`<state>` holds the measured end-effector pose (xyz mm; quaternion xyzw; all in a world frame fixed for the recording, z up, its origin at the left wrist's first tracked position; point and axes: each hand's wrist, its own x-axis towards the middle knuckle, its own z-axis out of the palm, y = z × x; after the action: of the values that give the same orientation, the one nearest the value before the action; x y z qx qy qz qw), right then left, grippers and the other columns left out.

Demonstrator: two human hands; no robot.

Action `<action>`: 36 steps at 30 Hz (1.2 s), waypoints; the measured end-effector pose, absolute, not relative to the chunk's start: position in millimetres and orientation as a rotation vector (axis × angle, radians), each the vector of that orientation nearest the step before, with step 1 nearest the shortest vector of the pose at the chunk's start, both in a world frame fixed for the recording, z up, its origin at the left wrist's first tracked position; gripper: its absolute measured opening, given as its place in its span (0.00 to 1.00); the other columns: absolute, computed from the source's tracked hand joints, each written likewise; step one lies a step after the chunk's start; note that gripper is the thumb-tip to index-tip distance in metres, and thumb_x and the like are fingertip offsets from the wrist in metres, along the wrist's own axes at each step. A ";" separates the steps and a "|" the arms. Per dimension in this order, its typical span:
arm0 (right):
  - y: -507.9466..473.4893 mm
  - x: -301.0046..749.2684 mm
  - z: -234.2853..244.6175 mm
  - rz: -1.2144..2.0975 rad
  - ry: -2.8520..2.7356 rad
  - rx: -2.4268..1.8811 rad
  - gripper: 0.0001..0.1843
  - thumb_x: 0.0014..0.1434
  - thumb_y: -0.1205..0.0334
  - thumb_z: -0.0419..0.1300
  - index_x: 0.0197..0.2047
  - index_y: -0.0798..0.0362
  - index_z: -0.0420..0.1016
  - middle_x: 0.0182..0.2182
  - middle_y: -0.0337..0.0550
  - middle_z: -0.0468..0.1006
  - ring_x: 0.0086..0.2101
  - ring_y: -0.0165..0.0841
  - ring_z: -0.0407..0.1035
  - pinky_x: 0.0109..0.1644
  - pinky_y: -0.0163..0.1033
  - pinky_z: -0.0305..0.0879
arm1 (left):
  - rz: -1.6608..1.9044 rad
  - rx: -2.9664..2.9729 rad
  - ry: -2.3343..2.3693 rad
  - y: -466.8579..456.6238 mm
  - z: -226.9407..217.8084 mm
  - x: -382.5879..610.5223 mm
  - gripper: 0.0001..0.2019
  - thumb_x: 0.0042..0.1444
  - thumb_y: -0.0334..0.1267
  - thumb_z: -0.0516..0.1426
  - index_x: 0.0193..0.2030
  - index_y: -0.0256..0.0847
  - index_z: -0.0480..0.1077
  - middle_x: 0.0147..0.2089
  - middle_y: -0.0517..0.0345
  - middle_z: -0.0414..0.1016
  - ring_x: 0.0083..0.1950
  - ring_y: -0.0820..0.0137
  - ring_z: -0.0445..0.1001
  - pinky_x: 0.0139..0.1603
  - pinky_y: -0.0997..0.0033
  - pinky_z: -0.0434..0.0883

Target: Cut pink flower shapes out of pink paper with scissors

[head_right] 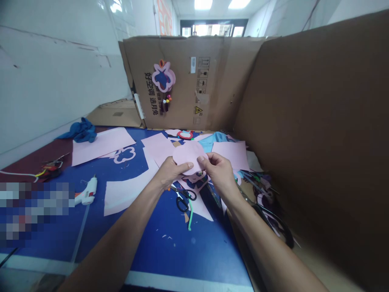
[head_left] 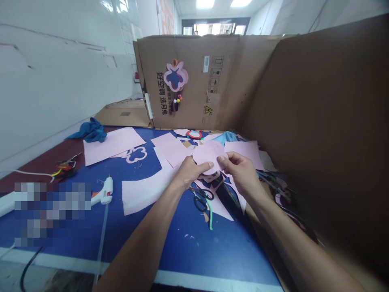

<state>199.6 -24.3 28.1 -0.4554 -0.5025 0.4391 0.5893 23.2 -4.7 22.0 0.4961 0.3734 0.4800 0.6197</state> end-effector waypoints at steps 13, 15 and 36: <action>-16.0 214.3 24.3 0.932 -1.307 -1.167 0.20 0.53 0.41 0.74 0.31 0.51 0.80 0.24 0.36 0.75 0.24 0.30 0.63 0.28 0.36 0.58 | 1.102 1.159 0.964 9.1 23.8 5.4 0.14 0.49 0.44 0.69 0.33 0.35 0.77 0.32 0.52 0.81 0.28 0.68 0.78 0.31 0.68 0.78; -14.3 215.8 22.2 0.923 -1.269 -1.139 0.23 0.58 0.38 0.69 0.30 0.50 0.78 0.22 0.36 0.74 0.24 0.30 0.63 0.27 0.36 0.58 | 1.130 1.146 0.988 9.2 22.8 6.1 0.13 0.50 0.44 0.69 0.35 0.35 0.79 0.33 0.52 0.81 0.29 0.68 0.79 0.29 0.70 0.77; -20.0 205.9 27.2 0.960 -1.197 -1.225 0.21 0.50 0.43 0.74 0.30 0.51 0.78 0.20 0.37 0.76 0.20 0.29 0.64 0.22 0.34 0.54 | 1.227 1.023 0.959 6.5 24.5 11.4 0.19 0.51 0.53 0.69 0.37 0.38 0.78 0.33 0.53 0.81 0.29 0.68 0.77 0.31 0.69 0.76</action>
<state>205.9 -20.0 27.2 -0.5187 -0.5070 0.4067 0.5554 11.4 6.5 24.5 0.4406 0.4133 0.5284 0.5965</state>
